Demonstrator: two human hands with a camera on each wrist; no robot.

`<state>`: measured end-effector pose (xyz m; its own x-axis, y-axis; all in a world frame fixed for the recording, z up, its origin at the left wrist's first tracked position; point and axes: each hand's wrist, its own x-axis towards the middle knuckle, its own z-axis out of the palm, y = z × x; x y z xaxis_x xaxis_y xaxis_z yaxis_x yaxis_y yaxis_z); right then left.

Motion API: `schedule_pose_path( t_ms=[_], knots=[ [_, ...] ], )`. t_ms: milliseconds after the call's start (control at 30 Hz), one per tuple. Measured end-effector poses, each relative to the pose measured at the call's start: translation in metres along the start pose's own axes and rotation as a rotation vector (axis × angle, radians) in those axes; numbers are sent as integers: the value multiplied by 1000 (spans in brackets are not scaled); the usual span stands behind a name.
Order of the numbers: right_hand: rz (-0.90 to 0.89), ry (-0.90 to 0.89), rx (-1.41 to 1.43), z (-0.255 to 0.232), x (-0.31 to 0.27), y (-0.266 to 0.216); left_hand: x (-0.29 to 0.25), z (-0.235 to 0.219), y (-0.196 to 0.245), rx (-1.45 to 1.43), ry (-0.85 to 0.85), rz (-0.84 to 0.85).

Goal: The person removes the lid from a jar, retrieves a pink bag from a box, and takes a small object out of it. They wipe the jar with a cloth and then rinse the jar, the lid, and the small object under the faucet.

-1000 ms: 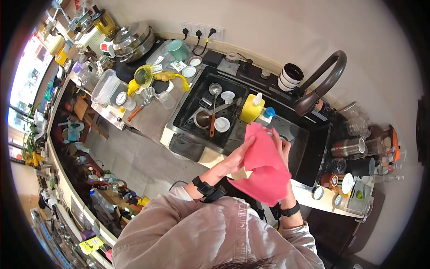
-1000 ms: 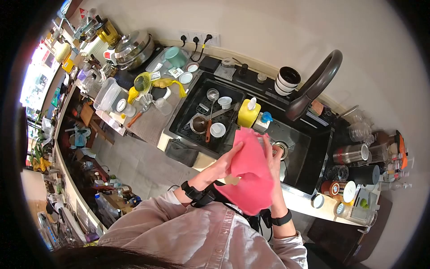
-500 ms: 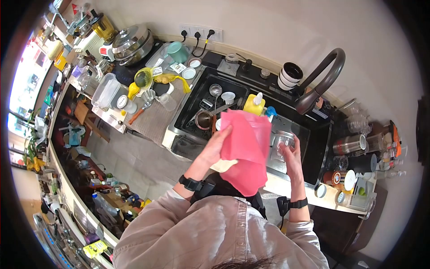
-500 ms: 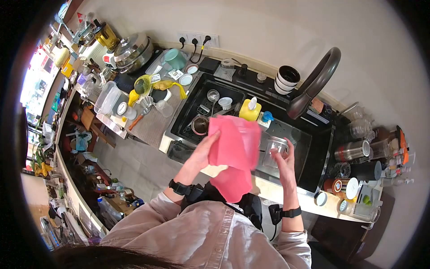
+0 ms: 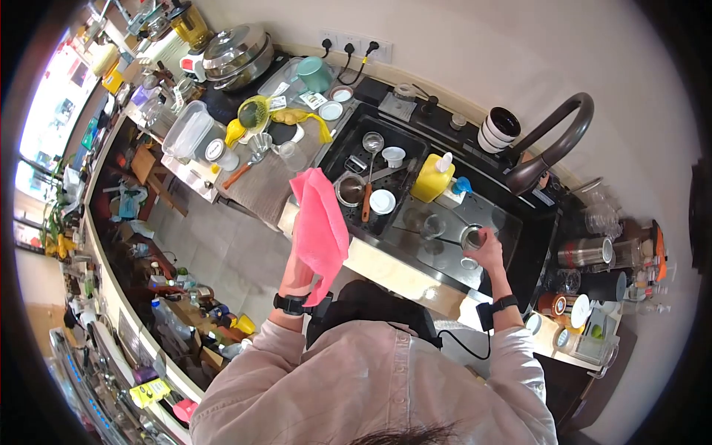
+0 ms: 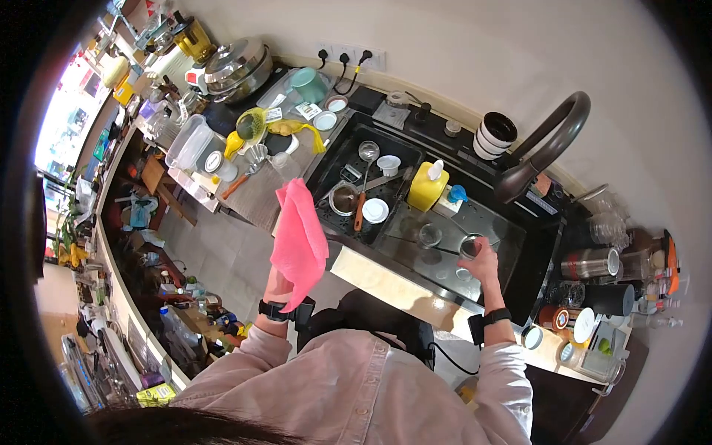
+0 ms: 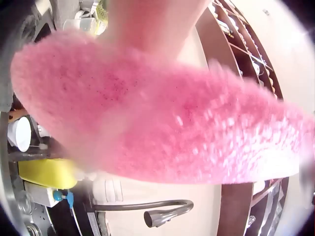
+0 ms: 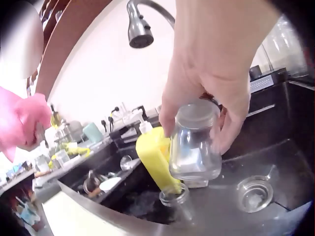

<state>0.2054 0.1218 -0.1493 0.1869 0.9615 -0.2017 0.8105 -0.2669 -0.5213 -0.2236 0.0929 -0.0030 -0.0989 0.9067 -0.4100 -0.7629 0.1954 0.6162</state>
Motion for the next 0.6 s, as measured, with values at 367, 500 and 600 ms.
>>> schedule_pose_path(
  t_ms=[367,500,600],
  knots=[
    [-18,-300,-330,66,38,2,40,-37,-1,49,61,94],
    [-16,-292,-385,83,41,-8,38,-36,2,6,177,58],
    [-16,-334,-422,89,42,-12,48,-44,3,-57,196,30]
  ],
)
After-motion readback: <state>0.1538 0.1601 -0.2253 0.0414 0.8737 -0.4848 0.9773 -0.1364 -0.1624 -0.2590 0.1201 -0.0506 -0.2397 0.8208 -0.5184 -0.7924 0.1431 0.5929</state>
